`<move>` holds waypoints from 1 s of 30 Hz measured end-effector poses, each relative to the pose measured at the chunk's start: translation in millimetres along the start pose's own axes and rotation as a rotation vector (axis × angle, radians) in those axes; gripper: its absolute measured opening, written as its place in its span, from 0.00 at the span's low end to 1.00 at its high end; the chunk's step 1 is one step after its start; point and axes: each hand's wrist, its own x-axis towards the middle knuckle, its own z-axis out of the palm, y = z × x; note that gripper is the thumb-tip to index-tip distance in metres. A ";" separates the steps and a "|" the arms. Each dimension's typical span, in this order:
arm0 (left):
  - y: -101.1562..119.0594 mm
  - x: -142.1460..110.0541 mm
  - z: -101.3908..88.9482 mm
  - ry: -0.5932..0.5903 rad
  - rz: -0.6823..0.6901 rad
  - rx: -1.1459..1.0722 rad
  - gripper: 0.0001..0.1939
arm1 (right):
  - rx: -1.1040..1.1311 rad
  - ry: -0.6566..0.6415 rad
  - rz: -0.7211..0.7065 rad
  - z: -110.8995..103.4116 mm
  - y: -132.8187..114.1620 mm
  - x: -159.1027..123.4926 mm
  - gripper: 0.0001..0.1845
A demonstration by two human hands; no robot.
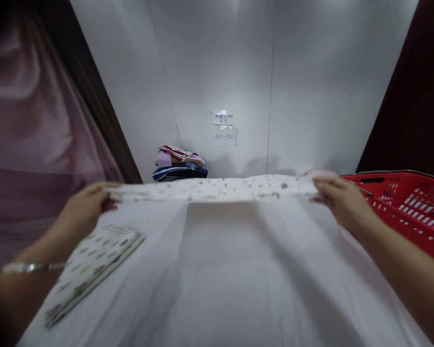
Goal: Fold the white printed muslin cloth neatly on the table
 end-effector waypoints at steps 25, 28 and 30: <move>-174.7 -237.5 -71.0 -0.423 -0.336 0.685 0.16 | -0.803 -0.285 0.255 -87.8 139.7 -239.3 0.05; -173.3 -242.3 -71.1 -0.442 -0.309 0.741 0.18 | -0.870 -0.283 0.193 -90.7 143.4 -242.0 0.06; -173.6 -245.4 -71.1 -0.434 -0.291 0.762 0.19 | -0.898 -0.296 0.155 -93.2 145.4 -242.8 0.07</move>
